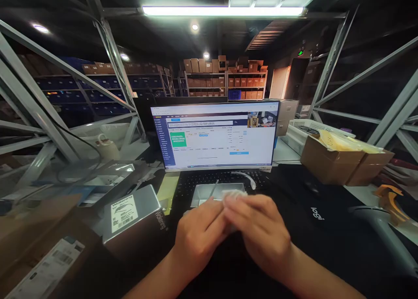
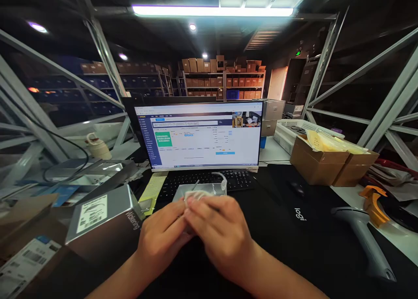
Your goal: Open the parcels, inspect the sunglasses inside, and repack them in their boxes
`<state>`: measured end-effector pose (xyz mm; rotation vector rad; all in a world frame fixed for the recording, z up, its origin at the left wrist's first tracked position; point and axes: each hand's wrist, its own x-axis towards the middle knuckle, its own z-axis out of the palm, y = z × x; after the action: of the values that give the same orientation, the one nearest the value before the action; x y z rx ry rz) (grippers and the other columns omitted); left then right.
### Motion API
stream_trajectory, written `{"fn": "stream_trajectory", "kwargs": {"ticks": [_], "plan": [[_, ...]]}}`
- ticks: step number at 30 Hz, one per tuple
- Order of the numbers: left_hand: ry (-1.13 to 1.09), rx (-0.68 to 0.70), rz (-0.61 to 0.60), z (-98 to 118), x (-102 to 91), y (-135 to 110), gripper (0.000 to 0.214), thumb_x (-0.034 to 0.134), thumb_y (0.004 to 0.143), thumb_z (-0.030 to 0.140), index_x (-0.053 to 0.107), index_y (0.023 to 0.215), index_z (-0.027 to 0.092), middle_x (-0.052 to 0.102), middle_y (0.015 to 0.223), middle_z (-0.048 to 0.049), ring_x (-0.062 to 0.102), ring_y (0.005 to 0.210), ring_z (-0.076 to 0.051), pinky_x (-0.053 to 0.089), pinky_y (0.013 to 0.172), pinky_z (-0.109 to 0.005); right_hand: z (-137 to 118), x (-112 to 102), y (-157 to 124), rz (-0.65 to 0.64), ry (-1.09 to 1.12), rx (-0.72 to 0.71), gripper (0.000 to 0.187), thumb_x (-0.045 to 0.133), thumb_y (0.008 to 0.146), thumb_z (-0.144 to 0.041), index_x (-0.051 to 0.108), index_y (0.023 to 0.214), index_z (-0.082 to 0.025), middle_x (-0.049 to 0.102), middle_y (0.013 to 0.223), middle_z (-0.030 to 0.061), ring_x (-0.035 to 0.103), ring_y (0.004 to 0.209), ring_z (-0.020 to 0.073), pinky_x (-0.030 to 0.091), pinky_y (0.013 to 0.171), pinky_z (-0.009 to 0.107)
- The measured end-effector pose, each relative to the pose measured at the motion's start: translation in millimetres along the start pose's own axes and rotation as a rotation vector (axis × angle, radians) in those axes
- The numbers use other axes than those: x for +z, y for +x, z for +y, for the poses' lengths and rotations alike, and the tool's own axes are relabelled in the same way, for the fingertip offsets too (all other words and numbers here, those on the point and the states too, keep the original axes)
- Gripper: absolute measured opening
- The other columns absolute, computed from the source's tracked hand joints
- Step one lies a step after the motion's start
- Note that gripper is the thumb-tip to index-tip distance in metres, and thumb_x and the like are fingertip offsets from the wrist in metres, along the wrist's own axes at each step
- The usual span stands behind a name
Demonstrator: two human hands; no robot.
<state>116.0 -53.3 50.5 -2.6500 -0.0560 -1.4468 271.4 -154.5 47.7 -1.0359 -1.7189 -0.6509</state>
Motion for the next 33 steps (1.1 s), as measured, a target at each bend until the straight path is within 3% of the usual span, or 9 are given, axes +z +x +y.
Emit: {"fn": "stream_trajectory", "kwargs": {"ticks": [5, 7, 10, 14, 16, 18, 22, 28, 33], "plan": [[-0.027, -0.055, -0.061, -3.4, 4.2, -7.2, 0.015, 0.06, 0.089, 0.004, 0.064, 0.1, 0.015, 0.071, 0.097, -0.0062, 0.067, 0.09, -0.017, 0.054, 0.097, -0.035, 45.8, -16.8, 13.1, 0.092, 0.055, 0.4, 0.033, 0.058, 0.093, -0.007, 0.073, 0.114, -0.027, 0.075, 0.115, 0.0041, 0.069, 0.102, 0.0202, 0.058, 0.087, 0.039], [-0.029, -0.05, -0.065, -3.7, 5.8, -9.5, 0.016, 0.059, 0.089, 0.004, 0.063, 0.099, 0.015, 0.07, 0.099, -0.0068, 0.066, 0.093, -0.018, 0.054, 0.099, -0.036, 47.1, -27.4, 17.5, 0.173, -0.007, 0.439, 0.03, 0.061, 0.092, -0.008, 0.074, 0.11, -0.029, 0.076, 0.111, 0.003, 0.069, 0.102, 0.0206, 0.057, 0.089, 0.04], [-0.003, -0.038, -0.046, -3.2, 5.9, -11.1, 0.016, 0.059, 0.09, 0.005, 0.064, 0.101, 0.015, 0.071, 0.099, -0.0075, 0.067, 0.092, -0.018, 0.055, 0.097, -0.036, 23.5, -32.7, 16.9, 0.209, -0.075, 0.253, 0.042, 0.061, 0.087, -0.001, 0.07, 0.119, -0.026, 0.075, 0.116, 0.0047, 0.07, 0.102, 0.0205, 0.055, 0.092, 0.04], [0.029, 0.027, 0.061, -3.8, 4.3, -12.3, 0.015, 0.058, 0.094, 0.014, 0.065, 0.108, 0.013, 0.073, 0.099, -0.0122, 0.069, 0.095, -0.022, 0.06, 0.084, -0.034, -2.3, -16.8, 8.3, -0.048, 0.013, -0.094, 0.052, 0.057, 0.089, -0.002, 0.057, 0.139, -0.018, 0.073, 0.121, 0.0077, 0.067, 0.113, 0.0217, 0.058, 0.093, 0.036], [0.02, 0.028, 0.06, -5.4, 4.7, -13.8, 0.014, 0.058, 0.095, 0.014, 0.065, 0.107, 0.014, 0.073, 0.098, -0.0117, 0.069, 0.094, -0.021, 0.06, 0.084, -0.034, 6.4, -9.1, 5.9, -0.034, 0.028, -0.083, 0.051, 0.053, 0.091, -0.002, 0.057, 0.139, -0.018, 0.071, 0.125, 0.0083, 0.066, 0.115, 0.0214, 0.058, 0.093, 0.037], [0.016, 0.018, 0.018, -6.9, 6.3, -15.6, 0.014, 0.06, 0.093, 0.012, 0.065, 0.106, 0.015, 0.073, 0.097, -0.0093, 0.069, 0.092, -0.019, 0.059, 0.09, -0.035, 26.7, -8.1, 5.6, 0.056, 0.048, 0.097, 0.046, 0.052, 0.092, -0.002, 0.064, 0.13, -0.023, 0.072, 0.123, 0.007, 0.068, 0.109, 0.0208, 0.057, 0.092, 0.04], [0.042, -0.027, 0.044, -6.4, 9.6, -18.5, 0.016, 0.067, 0.088, 0.009, 0.065, 0.102, 0.016, 0.073, 0.095, -0.0066, 0.069, 0.091, -0.019, 0.058, 0.092, -0.034, 62.4, -19.9, 8.1, 0.222, 0.266, 0.713, 0.019, 0.065, 0.092, -0.023, 0.076, 0.107, -0.025, 0.078, 0.103, 0.0064, 0.071, 0.096, 0.0231, 0.057, 0.086, 0.042], [0.01, -0.147, 0.127, -4.4, 7.7, -15.6, 0.023, 0.073, 0.086, 0.016, 0.063, 0.107, 0.015, 0.07, 0.096, -0.0089, 0.068, 0.088, -0.019, 0.057, 0.078, -0.028, 47.2, -4.1, 9.7, 0.597, 1.022, 1.248, 0.029, 0.084, 0.072, -0.031, 0.072, 0.097, -0.022, 0.078, 0.092, 0.0043, 0.073, 0.08, 0.0219, 0.06, 0.075, 0.037], [0.003, -0.174, 0.115, -6.1, 8.1, -10.5, 0.022, 0.069, 0.092, 0.03, 0.063, 0.109, 0.017, 0.071, 0.095, -0.0075, 0.069, 0.085, -0.019, 0.058, 0.076, -0.028, 15.7, 15.0, 11.0, 0.236, 1.542, 1.525, 0.039, 0.092, 0.06, -0.024, 0.075, 0.096, -0.021, 0.078, 0.09, 0.0045, 0.073, 0.076, 0.0177, 0.059, 0.071, 0.028]]}}
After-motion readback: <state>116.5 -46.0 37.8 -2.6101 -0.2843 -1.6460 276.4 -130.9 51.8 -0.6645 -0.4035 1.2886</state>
